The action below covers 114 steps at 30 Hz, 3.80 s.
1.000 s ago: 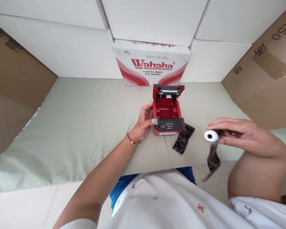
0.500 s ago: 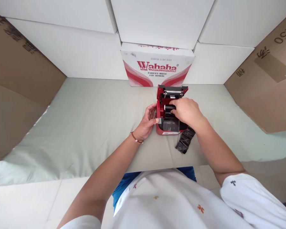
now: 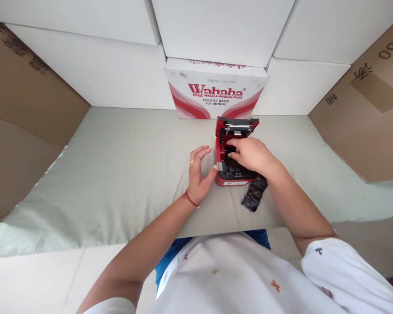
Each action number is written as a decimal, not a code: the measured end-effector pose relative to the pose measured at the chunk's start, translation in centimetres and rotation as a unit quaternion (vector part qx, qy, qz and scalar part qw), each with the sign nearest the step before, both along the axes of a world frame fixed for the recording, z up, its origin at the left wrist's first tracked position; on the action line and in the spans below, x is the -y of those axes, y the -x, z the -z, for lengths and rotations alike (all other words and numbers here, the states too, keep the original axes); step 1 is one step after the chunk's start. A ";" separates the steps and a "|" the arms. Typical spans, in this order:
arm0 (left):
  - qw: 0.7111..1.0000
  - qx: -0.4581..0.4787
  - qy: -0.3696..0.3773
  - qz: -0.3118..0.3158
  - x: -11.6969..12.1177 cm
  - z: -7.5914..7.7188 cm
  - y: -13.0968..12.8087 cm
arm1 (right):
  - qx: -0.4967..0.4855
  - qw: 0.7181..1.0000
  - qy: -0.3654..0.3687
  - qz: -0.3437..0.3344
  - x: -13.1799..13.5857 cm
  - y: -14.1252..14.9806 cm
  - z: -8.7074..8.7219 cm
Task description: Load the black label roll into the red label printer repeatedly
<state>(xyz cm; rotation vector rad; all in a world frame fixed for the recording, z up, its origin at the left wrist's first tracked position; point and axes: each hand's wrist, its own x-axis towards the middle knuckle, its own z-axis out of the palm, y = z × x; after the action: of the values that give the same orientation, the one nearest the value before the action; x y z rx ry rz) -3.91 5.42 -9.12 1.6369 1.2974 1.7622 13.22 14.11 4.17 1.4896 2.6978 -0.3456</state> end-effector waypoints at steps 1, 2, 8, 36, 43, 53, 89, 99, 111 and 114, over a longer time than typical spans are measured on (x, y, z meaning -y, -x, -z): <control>0.996 -0.067 -0.045 -0.036 0.6 -0.5 -0.2 | -0.053 0.998 0.006 -0.013 0.4 -0.6 -0.5; 0.986 -0.128 -0.087 -0.056 1.0 -1.0 -0.3 | -0.119 0.993 0.002 -0.022 0.8 -1.3 -1.1; 0.928 -0.308 -0.200 -0.058 1.9 -1.9 -1.4 | -0.304 0.923 -0.236 -0.012 -0.7 -4.4 -3.2; 0.944 -0.267 -0.186 -0.047 2.6 -1.0 -2.0 | 0.132 0.981 -0.034 -0.139 3.2 -4.7 -4.1; 0.994 -0.083 -0.070 0.008 2.1 -2.0 -1.2 | -0.064 0.991 -0.096 -0.074 4.4 -6.3 -0.9; 0.934 0.264 0.164 0.178 -1.7 0.1 0.0 | -0.279 0.937 -0.118 -0.175 9.1 -8.8 3.0; 0.887 0.339 0.171 0.262 -2.8 1.1 0.1 | 0.059 0.998 -0.021 0.031 1.2 0.4 -0.5; 0.887 0.338 0.173 0.265 -2.8 1.1 0.1 | -0.149 0.954 -0.001 0.260 5.6 -16.6 -1.8; 0.889 0.336 0.176 0.256 -2.7 0.8 0.2 | -0.173 0.967 -0.032 0.182 4.5 -17.4 7.1; 0.888 0.338 0.180 0.253 -2.7 0.6 0.2 | -0.168 0.977 0.044 0.121 4.7 -14.9 7.7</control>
<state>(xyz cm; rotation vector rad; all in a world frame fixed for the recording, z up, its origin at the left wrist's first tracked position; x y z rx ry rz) -4.08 8.08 -9.76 0.8998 0.7181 1.4452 28.16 9.39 -3.58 1.8875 2.6906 -0.7842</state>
